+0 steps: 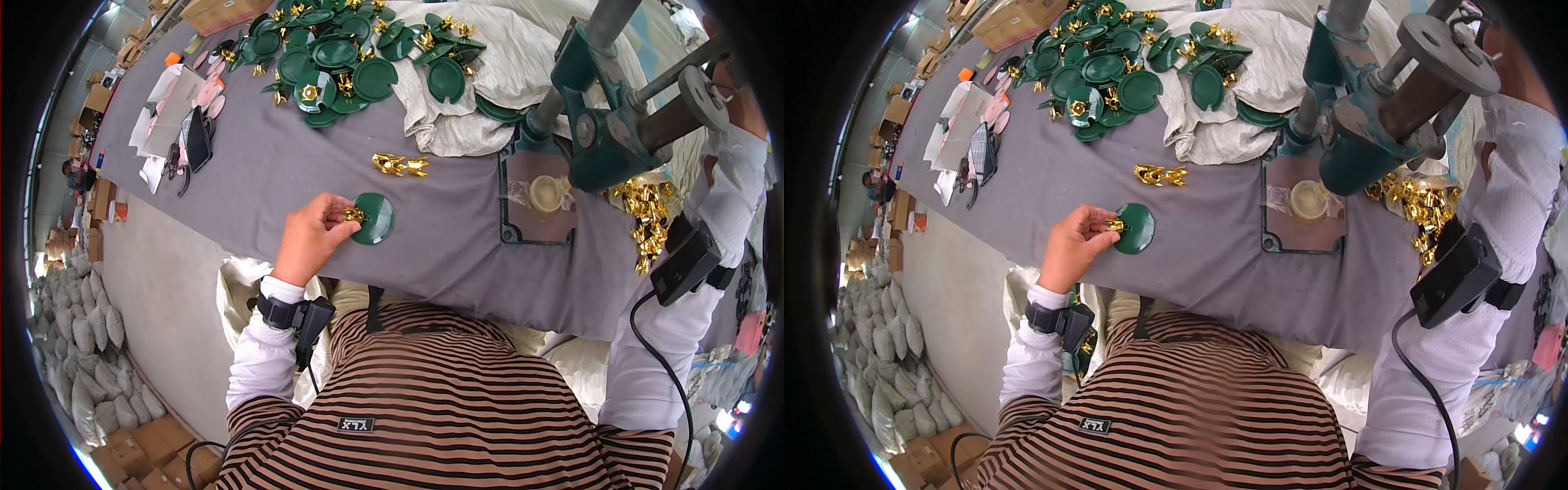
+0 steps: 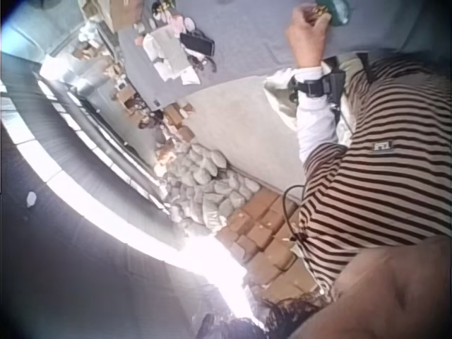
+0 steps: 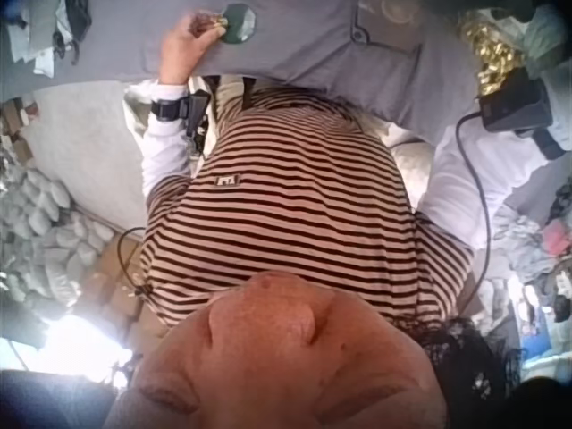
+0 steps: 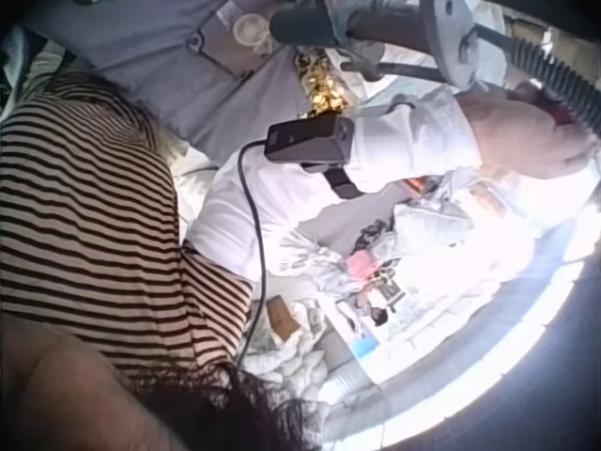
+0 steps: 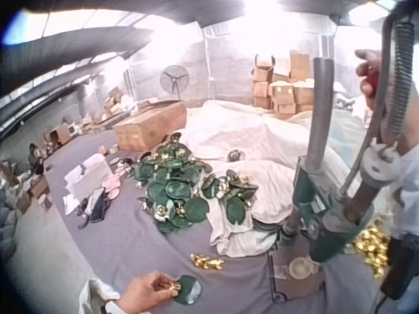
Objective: Using a manual press to attach gold-colored plastic ornaments to green circular plastic bases.
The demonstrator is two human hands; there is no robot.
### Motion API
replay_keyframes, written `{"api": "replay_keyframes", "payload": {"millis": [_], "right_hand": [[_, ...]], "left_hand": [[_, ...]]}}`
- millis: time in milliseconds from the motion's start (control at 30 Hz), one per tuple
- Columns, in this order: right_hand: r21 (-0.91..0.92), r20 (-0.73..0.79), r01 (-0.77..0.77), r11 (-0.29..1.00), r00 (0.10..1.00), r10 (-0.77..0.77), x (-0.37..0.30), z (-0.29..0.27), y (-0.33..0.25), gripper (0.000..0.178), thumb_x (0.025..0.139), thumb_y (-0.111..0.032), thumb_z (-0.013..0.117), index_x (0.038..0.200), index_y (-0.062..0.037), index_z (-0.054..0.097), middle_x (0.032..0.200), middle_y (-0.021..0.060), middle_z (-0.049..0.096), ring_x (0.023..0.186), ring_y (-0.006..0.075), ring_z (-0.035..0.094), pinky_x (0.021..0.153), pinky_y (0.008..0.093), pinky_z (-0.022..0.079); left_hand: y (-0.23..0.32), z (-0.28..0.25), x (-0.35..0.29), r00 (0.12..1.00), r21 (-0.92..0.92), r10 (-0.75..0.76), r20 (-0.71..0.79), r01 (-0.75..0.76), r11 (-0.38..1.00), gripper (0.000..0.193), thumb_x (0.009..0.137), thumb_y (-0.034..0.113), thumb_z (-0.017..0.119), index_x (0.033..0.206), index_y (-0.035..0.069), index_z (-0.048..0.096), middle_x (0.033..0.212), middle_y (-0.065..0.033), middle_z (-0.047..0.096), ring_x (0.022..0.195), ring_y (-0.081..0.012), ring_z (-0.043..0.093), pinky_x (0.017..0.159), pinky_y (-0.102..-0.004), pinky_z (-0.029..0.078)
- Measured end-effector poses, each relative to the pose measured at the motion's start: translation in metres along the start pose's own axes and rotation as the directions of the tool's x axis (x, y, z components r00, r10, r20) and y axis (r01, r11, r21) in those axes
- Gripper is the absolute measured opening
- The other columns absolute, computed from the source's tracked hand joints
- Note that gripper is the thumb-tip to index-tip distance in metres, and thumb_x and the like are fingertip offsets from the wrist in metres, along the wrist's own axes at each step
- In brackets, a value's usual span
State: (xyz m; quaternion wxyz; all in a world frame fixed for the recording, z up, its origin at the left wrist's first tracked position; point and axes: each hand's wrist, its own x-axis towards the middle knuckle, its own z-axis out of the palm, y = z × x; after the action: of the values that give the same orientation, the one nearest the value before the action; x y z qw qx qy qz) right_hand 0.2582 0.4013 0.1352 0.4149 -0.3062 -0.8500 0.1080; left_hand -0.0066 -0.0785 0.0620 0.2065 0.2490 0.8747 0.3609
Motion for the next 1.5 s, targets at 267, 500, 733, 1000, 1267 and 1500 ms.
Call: {"api": "replay_keyframes", "payload": {"millis": [267, 500, 733, 1000, 1267, 1500], "right_hand": [[-0.734, -0.010, 0.000, 0.679, 1.000, -0.010, -0.028, -0.036, 0.048, 0.031, 0.091, -0.016, 0.063, 0.122, -0.0109, 0.062, 0.115, 0.0127, 0.064, 0.103, 0.0287, 0.060, 0.088, 0.0352, 0.046], [-0.670, 0.038, 0.242, 0.702, 0.955, -0.293, -0.034, -0.021, -0.029, 0.023, 0.089, -0.007, 0.061, 0.112, -0.0090, 0.064, 0.111, 0.0150, 0.063, 0.096, 0.0302, 0.061, 0.082, 0.0351, 0.047], [-0.639, 0.013, 0.215, 0.739, 0.963, -0.268, -0.042, -0.014, -0.034, 0.022, 0.089, -0.007, 0.061, 0.111, -0.0086, 0.064, 0.110, 0.0145, 0.063, 0.095, 0.0293, 0.061, 0.081, 0.0346, 0.047], [-0.596, 0.000, 0.205, 0.777, 0.967, -0.255, -0.050, -0.002, -0.036, 0.022, 0.089, -0.007, 0.061, 0.111, -0.0082, 0.064, 0.108, 0.0140, 0.063, 0.093, 0.0284, 0.060, 0.080, 0.0340, 0.047], [-0.544, -0.028, 0.201, 0.815, 0.966, -0.258, -0.052, 0.008, -0.046, 0.021, 0.089, -0.008, 0.061, 0.111, -0.0078, 0.064, 0.107, 0.0134, 0.063, 0.092, 0.0274, 0.060, 0.079, 0.0334, 0.047], [-0.506, -0.048, 0.198, 0.839, 0.965, -0.256, -0.053, 0.013, -0.057, 0.021, 0.089, -0.008, 0.061, 0.110, -0.0075, 0.064, 0.106, 0.0129, 0.063, 0.091, 0.0266, 0.060, 0.078, 0.0329, 0.046]], "left_hand": [[-0.019, 0.014, 0.037, 0.961, 0.152, 0.238, 0.139, -0.259, 0.954, 0.028, 0.083, 0.006, 0.074, 0.108, 0.001, 0.063, 0.096, -0.0110, 0.072, 0.085, -0.0172, 0.071, 0.075, -0.0287, 0.056], [0.004, 0.014, 0.035, 0.880, 0.434, 0.402, 0.255, -0.475, 0.766, 0.028, 0.082, 0.008, 0.075, 0.105, 0.000, 0.060, 0.095, -0.0136, 0.071, 0.086, -0.0247, 0.072, 0.074, -0.0317, 0.056], [-0.012, 0.012, 0.046, 0.929, 0.178, 0.243, 0.280, -0.299, 0.938, 0.021, 0.086, 0.003, 0.070, 0.103, -0.001, 0.058, 0.099, -0.0133, 0.070, 0.089, -0.0227, 0.071, 0.076, -0.0307, 0.056], [-0.002, 0.020, 0.042, 0.916, 0.155, 0.312, 0.253, -0.357, 0.921, 0.027, 0.082, 0.005, 0.073, 0.105, 0.001, 0.057, 0.094, -0.0159, 0.069, 0.082, -0.0292, 0.070, 0.069, -0.0339, 0.055], [0.014, 0.021, 0.037, 0.846, 0.409, 0.404, 0.348, -0.525, 0.747, 0.031, 0.075, 0.000, 0.073, 0.101, 0.004, 0.058, 0.094, -0.0152, 0.064, 0.080, -0.0355, 0.064, 0.066, -0.0369, 0.052], [0.024, 0.032, 0.033, 0.849, 0.617, 0.322, 0.420, -0.527, 0.585, 0.029, 0.076, -0.001, 0.072, 0.101, 0.001, 0.058, 0.096, -0.0164, 0.064, 0.081, -0.0345, 0.066, 0.067, -0.0364, 0.053]]}}
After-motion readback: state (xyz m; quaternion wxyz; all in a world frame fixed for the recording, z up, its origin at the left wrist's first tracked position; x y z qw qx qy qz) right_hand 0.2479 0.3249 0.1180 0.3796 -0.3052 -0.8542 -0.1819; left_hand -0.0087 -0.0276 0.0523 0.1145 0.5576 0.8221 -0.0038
